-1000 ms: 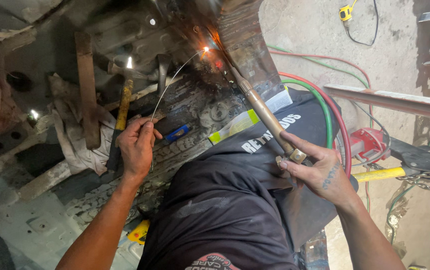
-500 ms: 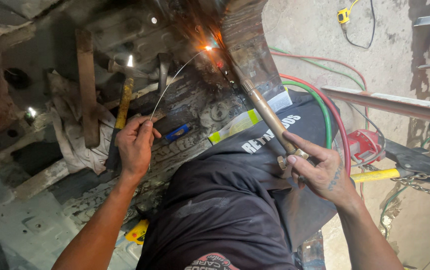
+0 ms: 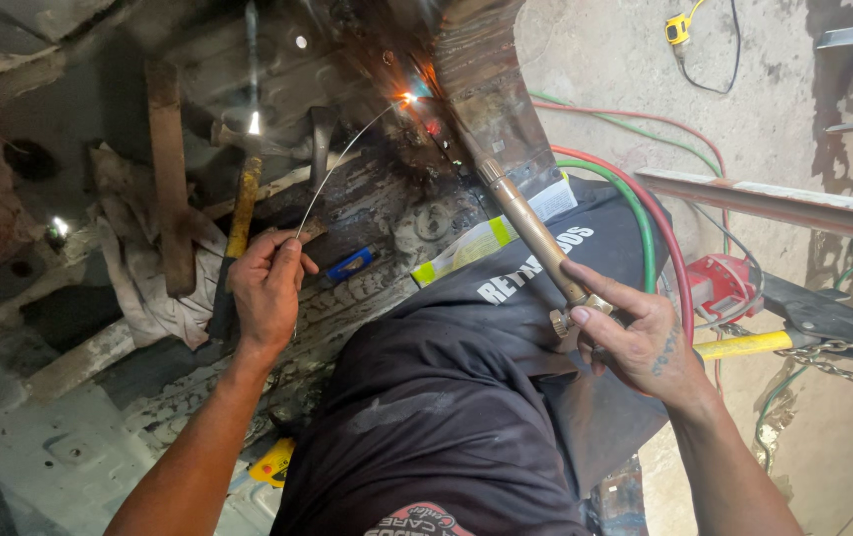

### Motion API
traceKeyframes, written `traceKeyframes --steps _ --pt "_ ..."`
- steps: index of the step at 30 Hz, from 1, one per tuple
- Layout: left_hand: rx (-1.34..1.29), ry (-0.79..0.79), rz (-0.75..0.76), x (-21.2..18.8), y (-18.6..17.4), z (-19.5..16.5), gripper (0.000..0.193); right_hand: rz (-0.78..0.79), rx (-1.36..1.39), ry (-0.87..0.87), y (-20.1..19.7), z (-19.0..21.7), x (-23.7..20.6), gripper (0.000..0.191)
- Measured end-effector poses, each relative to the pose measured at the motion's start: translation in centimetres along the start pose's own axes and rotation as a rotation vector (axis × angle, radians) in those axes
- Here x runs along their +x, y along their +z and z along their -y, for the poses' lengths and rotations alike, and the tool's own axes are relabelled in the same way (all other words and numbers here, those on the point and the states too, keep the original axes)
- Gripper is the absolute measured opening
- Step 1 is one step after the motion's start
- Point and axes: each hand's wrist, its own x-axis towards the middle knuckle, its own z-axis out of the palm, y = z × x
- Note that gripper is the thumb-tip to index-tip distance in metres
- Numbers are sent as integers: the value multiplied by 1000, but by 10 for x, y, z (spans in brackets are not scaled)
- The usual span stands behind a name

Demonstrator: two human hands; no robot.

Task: The person welds a car frame using a welding torch and filler wire, then uses a hammer to tap the welded area. The person is sitting on the floor during the task.

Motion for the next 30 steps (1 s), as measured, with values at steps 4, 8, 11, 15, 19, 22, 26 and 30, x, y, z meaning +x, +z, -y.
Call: traceKeyframes --steps 4,8,11,15,19,22,26,30 --pt "11 -30 -4 -1 -1 0 21 1 -9 -31 1 -1 -1 52" --pt "24 -43 -2 0 -1 0 21 7 -23 -15 1 1 0 53" --pt "13 -24 7 -1 -2 0 21 2 -56 -25 3 5 0 53" --pt "11 -28 -8 -1 -2 1 20 -3 -120 -9 5 9 -1 52" --pt "-14 -24 -4 -1 -2 1 20 -17 -168 -14 5 10 -2 52" --pt "-16 -17 2 0 -2 0 20 -20 -166 -54 5 8 -3 52" --pt "-13 0 12 0 -2 -2 20 -1 -132 -17 4 7 -3 53" --pt "34 -18 7 -2 -4 -3 20 -7 -178 -24 3 6 -4 53"
